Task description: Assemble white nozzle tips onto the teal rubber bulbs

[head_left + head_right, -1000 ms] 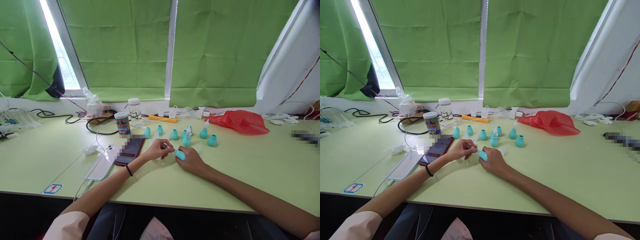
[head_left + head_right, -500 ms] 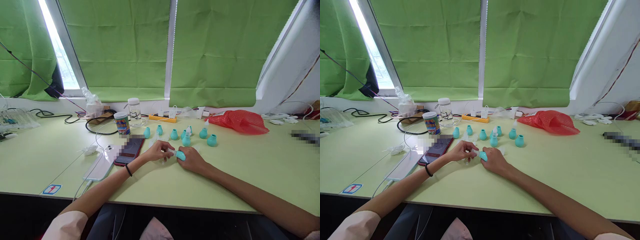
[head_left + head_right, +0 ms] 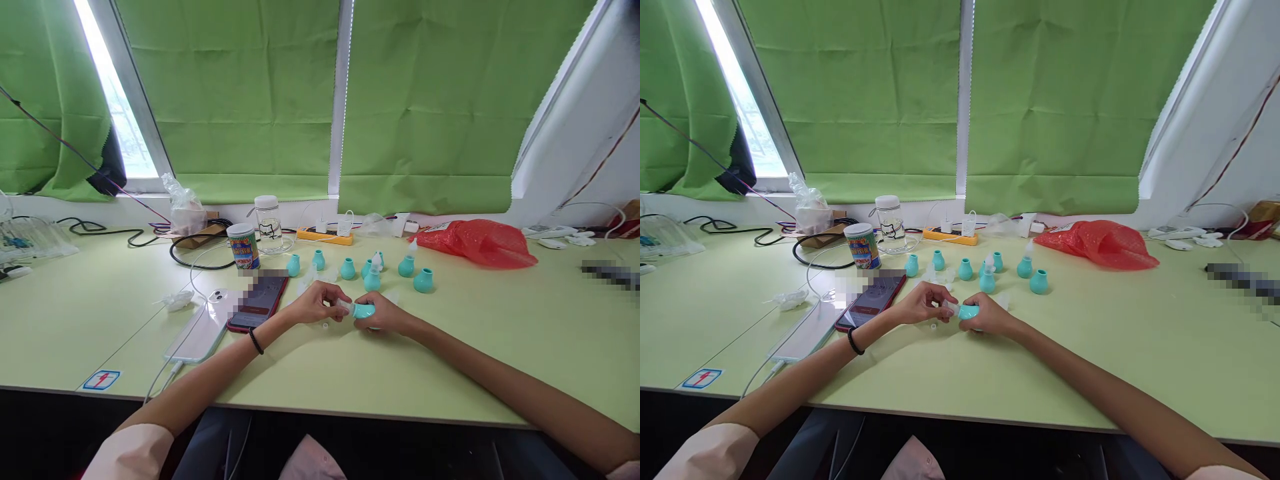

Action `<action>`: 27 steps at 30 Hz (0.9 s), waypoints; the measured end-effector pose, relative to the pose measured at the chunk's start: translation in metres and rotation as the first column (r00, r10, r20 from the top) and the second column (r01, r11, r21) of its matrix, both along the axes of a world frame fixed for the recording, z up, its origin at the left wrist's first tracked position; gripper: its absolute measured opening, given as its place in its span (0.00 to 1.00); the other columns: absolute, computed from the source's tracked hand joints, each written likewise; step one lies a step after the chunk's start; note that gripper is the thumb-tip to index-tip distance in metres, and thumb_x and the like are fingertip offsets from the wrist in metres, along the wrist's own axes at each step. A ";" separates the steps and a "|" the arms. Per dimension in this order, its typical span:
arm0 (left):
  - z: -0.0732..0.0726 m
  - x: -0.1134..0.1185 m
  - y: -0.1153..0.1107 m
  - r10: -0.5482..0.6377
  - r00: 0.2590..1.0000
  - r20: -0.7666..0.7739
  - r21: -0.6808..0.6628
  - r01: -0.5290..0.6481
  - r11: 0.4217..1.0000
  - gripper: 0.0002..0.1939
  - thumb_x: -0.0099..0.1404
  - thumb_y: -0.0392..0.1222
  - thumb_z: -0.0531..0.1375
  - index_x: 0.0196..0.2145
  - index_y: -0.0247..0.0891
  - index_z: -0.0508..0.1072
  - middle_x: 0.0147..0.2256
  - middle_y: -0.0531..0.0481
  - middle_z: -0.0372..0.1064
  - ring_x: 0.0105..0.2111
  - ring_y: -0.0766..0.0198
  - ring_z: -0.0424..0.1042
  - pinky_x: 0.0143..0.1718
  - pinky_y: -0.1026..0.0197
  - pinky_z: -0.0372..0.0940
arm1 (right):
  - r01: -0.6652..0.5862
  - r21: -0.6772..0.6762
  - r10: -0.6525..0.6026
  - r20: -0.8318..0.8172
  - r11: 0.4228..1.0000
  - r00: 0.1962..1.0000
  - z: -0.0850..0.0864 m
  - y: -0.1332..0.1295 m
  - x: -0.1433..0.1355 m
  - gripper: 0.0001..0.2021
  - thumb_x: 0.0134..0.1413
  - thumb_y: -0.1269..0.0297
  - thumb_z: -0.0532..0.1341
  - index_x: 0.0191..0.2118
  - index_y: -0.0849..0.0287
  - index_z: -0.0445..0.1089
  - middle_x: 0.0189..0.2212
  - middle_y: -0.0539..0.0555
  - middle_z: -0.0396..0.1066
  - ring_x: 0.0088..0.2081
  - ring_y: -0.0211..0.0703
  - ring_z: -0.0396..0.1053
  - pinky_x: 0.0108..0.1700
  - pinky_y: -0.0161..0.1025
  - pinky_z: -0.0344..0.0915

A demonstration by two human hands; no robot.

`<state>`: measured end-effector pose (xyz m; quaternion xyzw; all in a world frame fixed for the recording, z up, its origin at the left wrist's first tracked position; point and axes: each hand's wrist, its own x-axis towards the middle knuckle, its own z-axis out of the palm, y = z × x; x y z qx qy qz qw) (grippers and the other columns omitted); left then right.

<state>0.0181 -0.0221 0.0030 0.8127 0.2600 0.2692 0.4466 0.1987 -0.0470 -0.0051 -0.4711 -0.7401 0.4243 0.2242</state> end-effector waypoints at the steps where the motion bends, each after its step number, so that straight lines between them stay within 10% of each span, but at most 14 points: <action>1: 0.000 0.000 0.000 0.001 1.000 -0.001 0.006 -0.001 1.000 0.16 0.49 0.45 0.59 0.33 0.29 0.67 0.23 0.47 0.68 0.21 0.69 0.67 0.22 0.69 0.60 | -0.008 -0.073 0.006 -0.030 0.997 1.000 0.000 0.000 0.001 0.04 0.33 0.67 0.57 0.20 0.61 0.60 0.11 0.43 0.53 0.13 0.29 0.50 0.12 0.28 0.44; 12: -0.002 0.001 -0.002 -0.015 1.000 -0.021 0.049 0.017 0.999 0.18 0.51 0.46 0.58 0.35 0.29 0.67 0.25 0.48 0.66 0.22 0.71 0.63 0.20 0.70 0.57 | -0.177 -0.492 0.063 -0.239 0.852 0.969 0.006 0.006 0.005 0.05 0.34 0.69 0.58 0.19 0.62 0.59 0.09 0.44 0.58 0.09 0.26 0.49 0.08 0.25 0.41; 27: 0.002 0.005 -0.010 0.034 0.999 0.011 0.140 -0.035 0.990 0.14 0.50 0.44 0.58 0.31 0.29 0.70 0.28 0.46 0.66 0.26 0.69 0.62 0.24 0.69 0.60 | -0.182 -0.594 0.006 -0.286 0.783 0.958 0.008 0.005 0.006 0.04 0.35 0.70 0.57 0.22 0.61 0.59 0.10 0.45 0.59 0.10 0.28 0.51 0.07 0.24 0.42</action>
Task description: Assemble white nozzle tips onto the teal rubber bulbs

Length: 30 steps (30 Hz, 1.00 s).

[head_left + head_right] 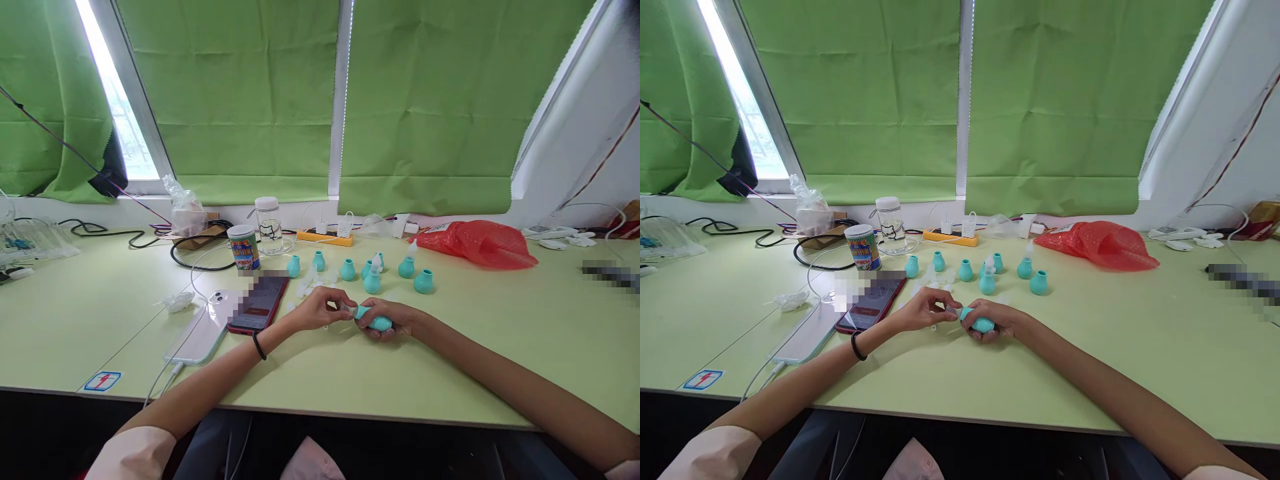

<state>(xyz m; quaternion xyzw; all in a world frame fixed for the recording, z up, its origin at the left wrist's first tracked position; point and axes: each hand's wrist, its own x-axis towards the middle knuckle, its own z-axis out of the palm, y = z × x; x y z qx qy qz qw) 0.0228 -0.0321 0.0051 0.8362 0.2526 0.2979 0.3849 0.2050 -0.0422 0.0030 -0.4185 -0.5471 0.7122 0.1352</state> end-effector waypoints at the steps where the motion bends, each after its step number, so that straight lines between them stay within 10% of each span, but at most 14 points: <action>1: 0.001 0.000 0.000 0.003 1.000 0.007 -0.006 -0.003 1.000 0.15 0.50 0.44 0.58 0.32 0.29 0.70 0.28 0.46 0.66 0.27 0.68 0.63 0.25 0.69 0.60 | -0.004 0.022 0.005 -0.018 1.000 1.000 0.000 0.000 0.000 0.05 0.36 0.69 0.57 0.23 0.61 0.59 0.11 0.45 0.59 0.10 0.28 0.51 0.08 0.24 0.43; 8: 0.009 -0.007 0.012 0.194 0.961 0.196 0.002 -0.198 0.980 0.20 0.56 0.41 0.52 0.46 0.33 0.61 0.28 0.49 0.66 0.27 0.69 0.64 0.28 0.67 0.61 | 0.178 0.359 -0.115 -0.189 0.916 0.975 0.001 -0.002 -0.007 0.09 0.42 0.61 0.57 0.24 0.62 0.60 0.17 0.48 0.63 0.14 0.29 0.57 0.14 0.28 0.52; 12: 0.006 -0.013 0.025 0.476 0.878 0.048 0.327 -0.465 0.823 0.12 0.55 0.37 0.50 0.35 0.33 0.69 0.26 0.48 0.65 0.28 0.67 0.63 0.29 0.65 0.60 | 0.297 0.534 -0.229 -0.193 0.792 0.954 -0.003 -0.004 -0.011 0.11 0.40 0.58 0.58 0.27 0.63 0.63 0.23 0.51 0.65 0.18 0.33 0.61 0.19 0.31 0.58; 21: -0.016 -0.009 0.022 0.677 0.686 -0.266 0.762 -0.280 0.584 0.17 0.58 0.47 0.48 0.43 0.40 0.65 0.41 0.43 0.56 0.41 0.54 0.53 0.39 0.52 0.54 | 0.237 0.824 -0.301 -0.085 0.515 0.950 -0.013 -0.007 -0.012 0.08 0.40 0.62 0.57 0.25 0.62 0.65 0.20 0.48 0.63 0.24 0.36 0.60 0.26 0.32 0.57; 30: -0.013 0.002 0.017 0.627 0.660 -0.414 0.667 -0.249 0.702 0.17 0.56 0.45 0.51 0.44 0.40 0.59 0.44 0.42 0.53 0.43 0.51 0.52 0.35 0.51 0.53 | 0.135 0.905 -0.314 -0.001 0.404 0.949 -0.010 -0.010 -0.013 0.06 0.41 0.63 0.56 0.24 0.61 0.64 0.20 0.48 0.61 0.25 0.36 0.57 0.26 0.32 0.53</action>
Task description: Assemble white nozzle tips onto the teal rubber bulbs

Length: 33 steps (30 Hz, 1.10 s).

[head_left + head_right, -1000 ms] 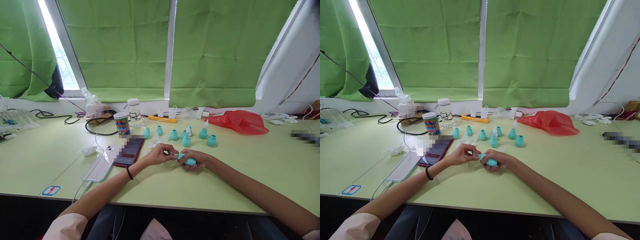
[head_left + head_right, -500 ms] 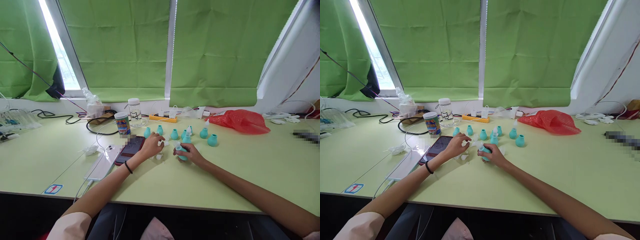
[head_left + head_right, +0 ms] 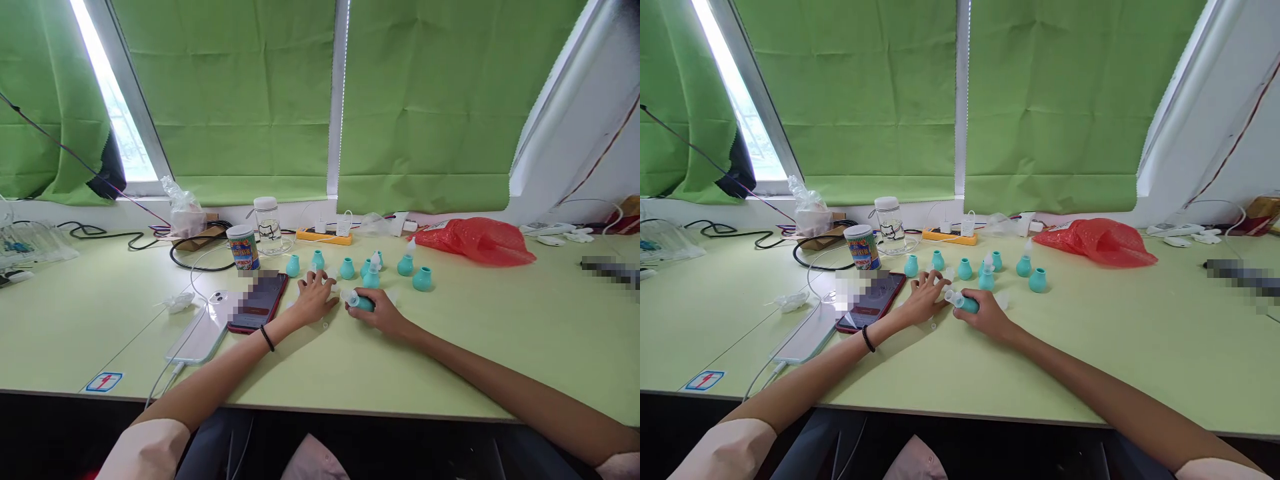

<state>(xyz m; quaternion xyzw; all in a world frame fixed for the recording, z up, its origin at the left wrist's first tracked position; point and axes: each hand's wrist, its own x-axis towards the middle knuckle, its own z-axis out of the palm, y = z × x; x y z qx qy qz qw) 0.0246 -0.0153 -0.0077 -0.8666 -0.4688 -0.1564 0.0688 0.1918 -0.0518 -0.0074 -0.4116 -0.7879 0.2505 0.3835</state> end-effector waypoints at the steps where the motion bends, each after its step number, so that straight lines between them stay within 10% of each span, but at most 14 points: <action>1: 0.000 0.001 -0.001 -0.033 0.999 0.006 -0.015 0.033 0.999 0.15 0.56 0.42 0.51 0.43 0.40 0.60 0.43 0.43 0.55 0.43 0.52 0.52 0.35 0.51 0.53 | 0.003 0.007 -0.003 0.013 1.000 1.000 0.000 0.000 0.000 0.06 0.41 0.63 0.56 0.24 0.61 0.64 0.20 0.48 0.60 0.25 0.36 0.57 0.26 0.32 0.53; 10: 0.001 0.001 0.001 -0.175 0.932 0.318 -0.034 0.195 0.980 0.11 0.51 0.32 0.54 0.35 0.37 0.63 0.34 0.50 0.65 0.38 0.60 0.60 0.40 0.53 0.52 | 0.141 0.162 -0.170 0.181 0.977 0.969 -0.002 0.001 0.002 0.07 0.40 0.64 0.55 0.19 0.60 0.57 0.16 0.46 0.54 0.20 0.33 0.51 0.24 0.32 0.49; 15: 0.019 -0.012 0.010 -0.092 0.652 0.753 -0.179 0.337 0.924 0.11 0.46 0.36 0.59 0.30 0.32 0.67 0.29 0.49 0.66 0.29 0.67 0.64 0.32 0.63 0.61 | 0.285 0.229 -0.339 0.243 0.931 0.909 0.003 0.001 0.004 0.05 0.40 0.63 0.53 0.22 0.59 0.60 0.16 0.47 0.57 0.20 0.35 0.52 0.25 0.33 0.49; 19: 0.026 -0.015 0.011 0.086 0.483 0.871 -0.377 0.546 0.749 0.16 0.42 0.39 0.63 0.30 0.28 0.71 0.27 0.47 0.68 0.26 0.68 0.65 0.30 0.64 0.63 | 0.317 0.249 -0.382 0.288 0.915 0.878 0.004 0.002 0.005 0.06 0.39 0.62 0.53 0.24 0.58 0.61 0.18 0.48 0.61 0.20 0.36 0.54 0.25 0.33 0.50; 25: 0.021 -0.013 0.008 0.138 0.487 0.863 -0.471 0.673 0.570 0.20 0.45 0.44 0.62 0.35 0.27 0.71 0.22 0.48 0.68 0.20 0.71 0.65 0.25 0.65 0.63 | 0.286 0.248 -0.360 0.343 0.926 0.868 0.003 0.000 0.004 0.06 0.38 0.61 0.54 0.24 0.59 0.61 0.17 0.49 0.61 0.20 0.36 0.54 0.24 0.33 0.49; 33: 0.022 -0.013 0.004 0.218 0.456 0.863 -0.497 0.688 0.529 0.22 0.44 0.46 0.63 0.33 0.26 0.70 0.22 0.46 0.69 0.21 0.68 0.67 0.27 0.61 0.66 | 0.227 0.258 -0.307 0.336 0.939 0.890 0.003 -0.003 0.003 0.05 0.43 0.63 0.52 0.23 0.59 0.59 0.17 0.49 0.60 0.20 0.36 0.54 0.24 0.33 0.49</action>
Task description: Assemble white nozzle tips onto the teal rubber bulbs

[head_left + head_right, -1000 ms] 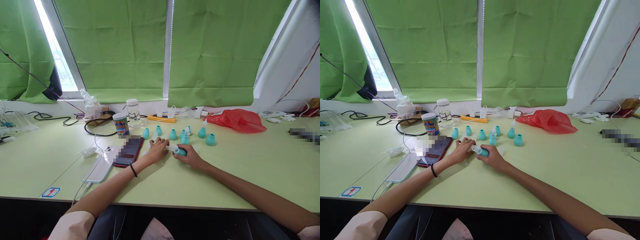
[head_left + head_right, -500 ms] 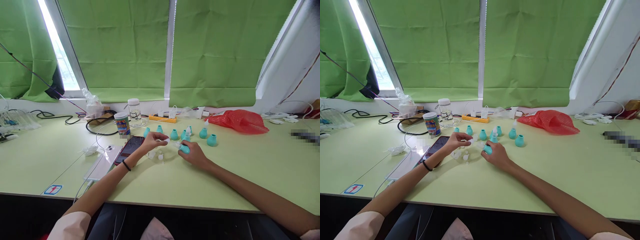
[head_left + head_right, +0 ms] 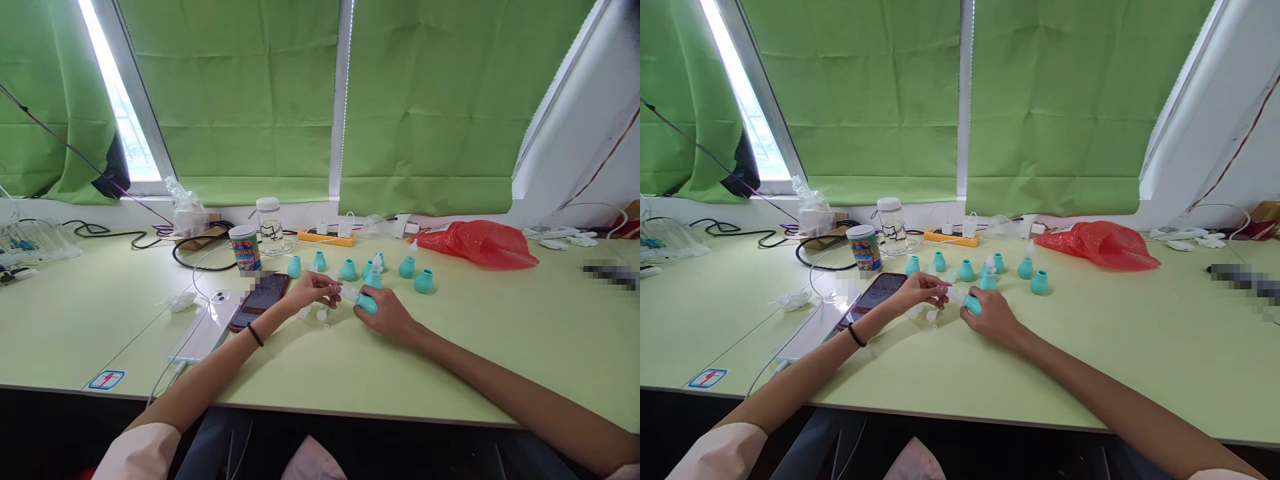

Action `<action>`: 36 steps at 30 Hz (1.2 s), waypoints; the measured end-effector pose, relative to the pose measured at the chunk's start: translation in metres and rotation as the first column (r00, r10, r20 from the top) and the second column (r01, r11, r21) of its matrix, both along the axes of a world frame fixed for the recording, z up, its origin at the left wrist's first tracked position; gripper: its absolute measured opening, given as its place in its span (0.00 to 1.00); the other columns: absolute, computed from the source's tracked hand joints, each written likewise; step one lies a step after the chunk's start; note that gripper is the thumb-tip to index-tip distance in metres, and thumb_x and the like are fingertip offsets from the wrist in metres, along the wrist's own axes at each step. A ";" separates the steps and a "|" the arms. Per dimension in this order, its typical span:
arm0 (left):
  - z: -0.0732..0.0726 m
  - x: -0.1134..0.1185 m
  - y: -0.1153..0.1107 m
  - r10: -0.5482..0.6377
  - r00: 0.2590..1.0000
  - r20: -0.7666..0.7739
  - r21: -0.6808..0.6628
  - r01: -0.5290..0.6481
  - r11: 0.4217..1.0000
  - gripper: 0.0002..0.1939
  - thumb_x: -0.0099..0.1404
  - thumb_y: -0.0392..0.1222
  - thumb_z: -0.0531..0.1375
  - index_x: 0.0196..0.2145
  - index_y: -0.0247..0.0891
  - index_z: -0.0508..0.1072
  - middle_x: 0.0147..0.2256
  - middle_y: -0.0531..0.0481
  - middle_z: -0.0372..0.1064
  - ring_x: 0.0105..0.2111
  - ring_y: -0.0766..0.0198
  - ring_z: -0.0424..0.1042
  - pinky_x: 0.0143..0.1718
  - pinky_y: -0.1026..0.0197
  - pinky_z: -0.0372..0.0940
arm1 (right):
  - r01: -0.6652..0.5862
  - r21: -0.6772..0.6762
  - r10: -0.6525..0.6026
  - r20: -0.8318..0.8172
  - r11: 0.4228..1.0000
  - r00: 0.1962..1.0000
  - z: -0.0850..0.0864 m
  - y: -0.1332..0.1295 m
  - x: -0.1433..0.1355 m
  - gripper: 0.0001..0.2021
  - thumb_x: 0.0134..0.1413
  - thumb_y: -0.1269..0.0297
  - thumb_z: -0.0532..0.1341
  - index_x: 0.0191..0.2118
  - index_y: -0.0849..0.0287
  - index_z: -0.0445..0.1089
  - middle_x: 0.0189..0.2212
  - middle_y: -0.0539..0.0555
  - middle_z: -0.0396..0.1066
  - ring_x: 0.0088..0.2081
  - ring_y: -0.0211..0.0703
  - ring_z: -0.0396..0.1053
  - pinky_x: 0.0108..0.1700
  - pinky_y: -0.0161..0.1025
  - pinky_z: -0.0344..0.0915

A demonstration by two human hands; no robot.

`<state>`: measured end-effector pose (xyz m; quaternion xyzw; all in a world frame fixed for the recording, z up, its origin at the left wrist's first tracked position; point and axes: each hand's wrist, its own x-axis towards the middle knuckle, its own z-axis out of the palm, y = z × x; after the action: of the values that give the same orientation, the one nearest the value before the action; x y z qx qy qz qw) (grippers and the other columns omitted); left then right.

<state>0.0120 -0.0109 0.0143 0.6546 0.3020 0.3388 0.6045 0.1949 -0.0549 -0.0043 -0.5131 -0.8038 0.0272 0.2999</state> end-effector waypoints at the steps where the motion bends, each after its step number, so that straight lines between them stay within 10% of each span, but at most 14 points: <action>1: 0.000 0.000 0.000 -0.009 1.000 0.009 -0.004 0.009 1.000 0.21 0.44 0.47 0.62 0.33 0.26 0.70 0.22 0.46 0.69 0.21 0.68 0.67 0.27 0.61 0.66 | -0.009 0.011 0.009 0.012 1.000 1.000 0.000 -0.001 0.000 0.06 0.44 0.62 0.52 0.23 0.58 0.59 0.17 0.49 0.60 0.20 0.36 0.55 0.25 0.33 0.49; 8: -0.002 -0.004 0.003 -0.036 0.999 -0.030 0.042 0.038 0.998 0.21 0.45 0.46 0.62 0.32 0.26 0.70 0.21 0.47 0.68 0.19 0.68 0.67 0.25 0.62 0.66 | -0.031 0.019 0.029 0.104 0.999 0.994 0.000 -0.002 -0.001 0.10 0.49 0.58 0.50 0.29 0.59 0.61 0.22 0.54 0.63 0.24 0.40 0.59 0.26 0.35 0.48; 17: -0.001 -0.006 0.001 -0.093 0.993 -0.076 0.080 0.099 0.992 0.21 0.42 0.44 0.63 0.33 0.26 0.72 0.20 0.47 0.69 0.19 0.69 0.66 0.24 0.63 0.66 | -0.236 -0.206 0.200 -0.178 0.950 0.963 0.002 0.001 0.001 0.11 0.44 0.56 0.55 0.23 0.60 0.60 0.17 0.46 0.57 0.21 0.33 0.53 0.24 0.32 0.50; 25: 0.005 -0.008 -0.003 -0.133 0.989 -0.064 0.057 0.137 0.989 0.21 0.44 0.44 0.63 0.34 0.25 0.71 0.22 0.45 0.70 0.21 0.66 0.68 0.26 0.61 0.67 | -0.418 -0.530 0.164 -0.459 0.738 0.873 0.006 0.004 0.003 0.13 0.41 0.53 0.56 0.23 0.59 0.58 0.13 0.44 0.56 0.12 0.30 0.51 0.13 0.29 0.49; 36: 0.005 -0.007 -0.005 -0.153 0.983 -0.103 0.111 0.164 0.980 0.19 0.45 0.44 0.62 0.33 0.26 0.72 0.21 0.45 0.70 0.20 0.67 0.68 0.25 0.63 0.67 | -0.505 -0.593 0.171 -0.528 0.627 0.832 0.006 0.007 0.006 0.14 0.42 0.53 0.57 0.24 0.60 0.58 0.13 0.44 0.58 0.11 0.27 0.51 0.10 0.27 0.47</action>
<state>0.0047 -0.0162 0.0193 0.7268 0.2560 0.2758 0.5746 0.2013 -0.0477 0.0013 -0.4041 -0.7273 0.5034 0.2329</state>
